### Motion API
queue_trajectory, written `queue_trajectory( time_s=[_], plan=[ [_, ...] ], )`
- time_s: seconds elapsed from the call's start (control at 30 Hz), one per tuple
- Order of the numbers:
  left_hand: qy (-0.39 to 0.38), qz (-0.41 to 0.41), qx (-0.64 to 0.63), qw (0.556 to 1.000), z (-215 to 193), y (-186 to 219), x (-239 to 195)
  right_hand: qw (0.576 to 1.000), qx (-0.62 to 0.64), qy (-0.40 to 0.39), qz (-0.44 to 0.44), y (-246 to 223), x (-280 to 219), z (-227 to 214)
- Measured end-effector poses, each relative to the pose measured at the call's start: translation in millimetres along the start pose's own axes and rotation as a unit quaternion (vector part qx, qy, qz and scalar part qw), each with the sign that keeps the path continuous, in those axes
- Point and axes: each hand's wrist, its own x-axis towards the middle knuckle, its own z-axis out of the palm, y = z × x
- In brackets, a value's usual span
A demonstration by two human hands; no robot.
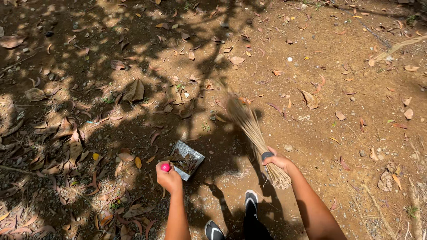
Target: The person sweeps dry leaves on a paved outdoor area using a traditional broom and a dustpan. They gather leaves into a pile and sweep them into the dustpan, moving around a tree base to collect scattered debris.
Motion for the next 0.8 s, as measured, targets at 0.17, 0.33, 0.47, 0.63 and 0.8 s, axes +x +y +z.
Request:
queue_trajectory(
  time_s=[0.17,0.33,0.47,0.63,0.8],
  plan=[
    [-0.018,0.018,-0.017,1.0,50.8,17.1,-0.6,0.975,0.149,0.122,0.111,38.1,-6.0,-104.4],
    [-0.038,0.043,-0.022,0.998,105.2,33.7,-0.9,0.898,0.356,0.043,0.256,53.5,29.0,-148.7],
    [-0.046,0.08,-0.049,0.995,165.2,37.4,-16.2,0.939,0.237,-0.073,0.239,37.4,82.8,-108.1],
    [-0.093,0.042,-0.055,0.993,236.6,63.0,-23.6,0.981,0.026,-0.157,0.107,3.2,79.3,-102.7],
    [-0.136,0.072,-0.002,0.988,262.5,104.5,-34.1,0.988,0.058,-0.136,0.044,3.0,50.5,-207.4]
  ],
)
